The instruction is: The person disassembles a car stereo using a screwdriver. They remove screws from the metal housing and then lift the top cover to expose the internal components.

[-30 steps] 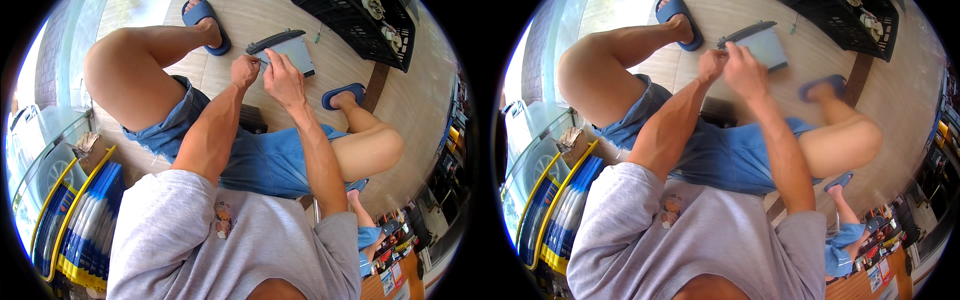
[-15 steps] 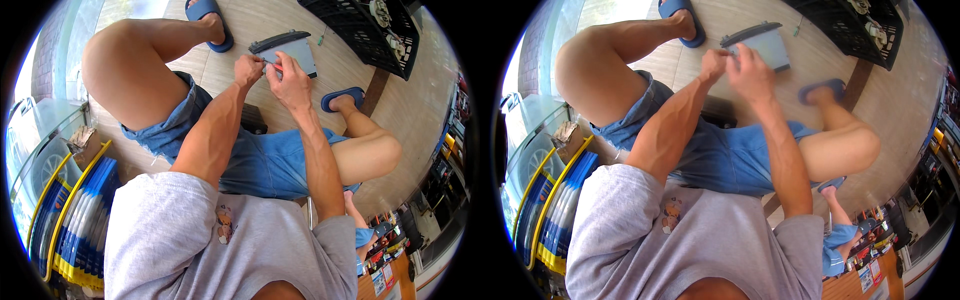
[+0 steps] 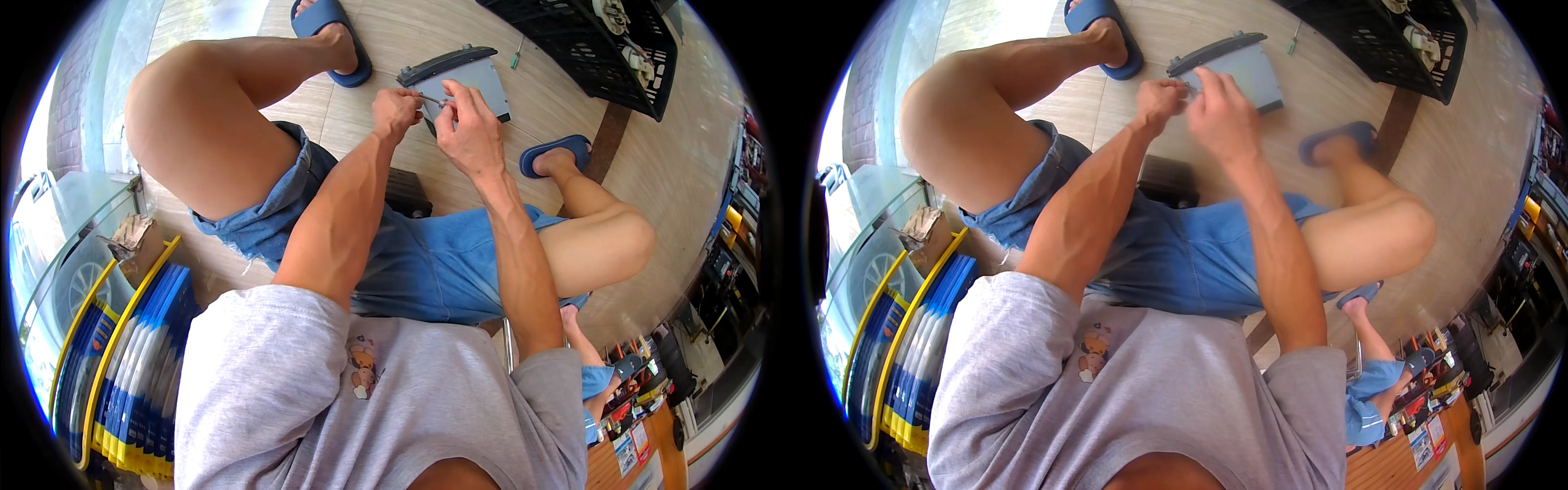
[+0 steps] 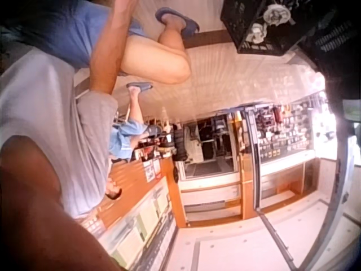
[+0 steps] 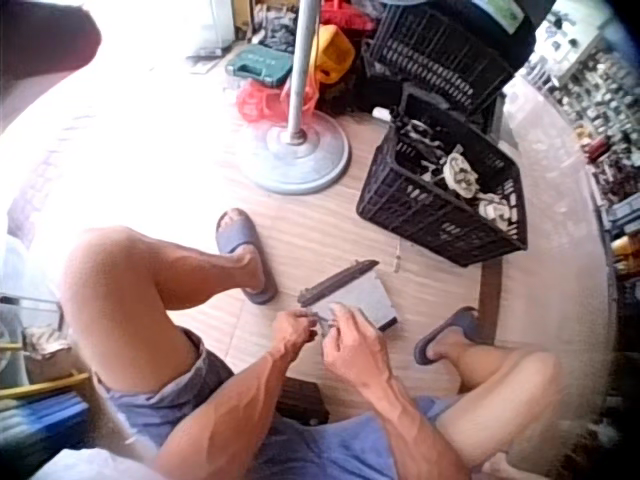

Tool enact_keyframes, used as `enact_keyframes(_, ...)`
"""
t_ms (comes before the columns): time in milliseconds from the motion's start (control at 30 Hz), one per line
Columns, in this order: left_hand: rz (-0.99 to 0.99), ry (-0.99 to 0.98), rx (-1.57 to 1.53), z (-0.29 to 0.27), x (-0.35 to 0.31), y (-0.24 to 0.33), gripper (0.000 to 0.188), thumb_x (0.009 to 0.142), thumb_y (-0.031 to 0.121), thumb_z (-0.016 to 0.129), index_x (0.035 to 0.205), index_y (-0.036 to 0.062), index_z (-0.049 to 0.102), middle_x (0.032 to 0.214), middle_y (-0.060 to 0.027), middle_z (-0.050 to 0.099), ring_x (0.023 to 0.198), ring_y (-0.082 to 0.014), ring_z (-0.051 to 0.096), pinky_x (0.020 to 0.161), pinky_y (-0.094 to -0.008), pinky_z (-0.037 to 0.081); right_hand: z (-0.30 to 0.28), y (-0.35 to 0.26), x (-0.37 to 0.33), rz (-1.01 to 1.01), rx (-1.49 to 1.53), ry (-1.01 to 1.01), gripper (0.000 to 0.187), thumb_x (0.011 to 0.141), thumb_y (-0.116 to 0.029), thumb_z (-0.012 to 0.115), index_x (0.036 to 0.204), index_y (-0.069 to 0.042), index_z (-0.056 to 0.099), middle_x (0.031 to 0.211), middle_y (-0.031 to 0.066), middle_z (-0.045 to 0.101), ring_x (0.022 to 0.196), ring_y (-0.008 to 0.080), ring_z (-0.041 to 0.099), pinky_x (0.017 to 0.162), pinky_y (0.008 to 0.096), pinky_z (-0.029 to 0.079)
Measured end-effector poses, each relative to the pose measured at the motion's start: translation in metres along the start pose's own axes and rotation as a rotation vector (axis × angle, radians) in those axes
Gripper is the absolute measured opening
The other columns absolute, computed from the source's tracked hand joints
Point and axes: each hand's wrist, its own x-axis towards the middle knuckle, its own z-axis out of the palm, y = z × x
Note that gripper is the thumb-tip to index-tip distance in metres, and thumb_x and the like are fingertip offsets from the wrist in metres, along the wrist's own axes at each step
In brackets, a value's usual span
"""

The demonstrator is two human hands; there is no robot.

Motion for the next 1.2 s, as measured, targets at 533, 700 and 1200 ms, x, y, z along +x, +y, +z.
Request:
enact_keyframes(533,-0.018,0.017,0.055,0.003,-0.006,0.003,0.007,0.079,0.002,0.070,0.084,-0.0031,0.071,0.075,-0.0107,0.070,0.060,-0.0181,0.069,0.054,-0.0292,0.058,0.002,0.001,-0.004,-0.006,-0.032,0.019,0.027,0.087,-0.011,0.057,0.114,-0.009,0.063,0.101,0.0124,0.067,0.085,0.0352,0.067,0.073,0.0433,0.056)
enact_keyframes(700,-0.027,0.012,0.055,0.005,-0.007,0.003,0.006,0.080,0.002,0.070,0.084,-0.0027,0.071,0.074,-0.0107,0.070,0.060,-0.0174,0.068,0.055,-0.0288,0.058,0.003,0.008,-0.003,-0.023,-0.004,0.031,0.026,0.087,-0.014,0.058,0.113,-0.009,0.063,0.099,0.0124,0.067,0.084,0.0348,0.067,0.072,0.0435,0.056)
enact_keyframes(1200,-0.010,0.025,0.015,0.005,-0.006,0.002,0.007,0.082,0.001,0.069,0.087,-0.0037,0.070,0.073,-0.0108,0.069,0.058,-0.0161,0.067,0.053,-0.0282,0.057,0.000,-0.004,-0.005,-0.031,-0.055,0.013,0.032,0.089,-0.010,0.060,0.120,-0.008,0.061,0.104,0.0131,0.067,0.081,0.0284,0.070,0.069,0.0363,0.057)
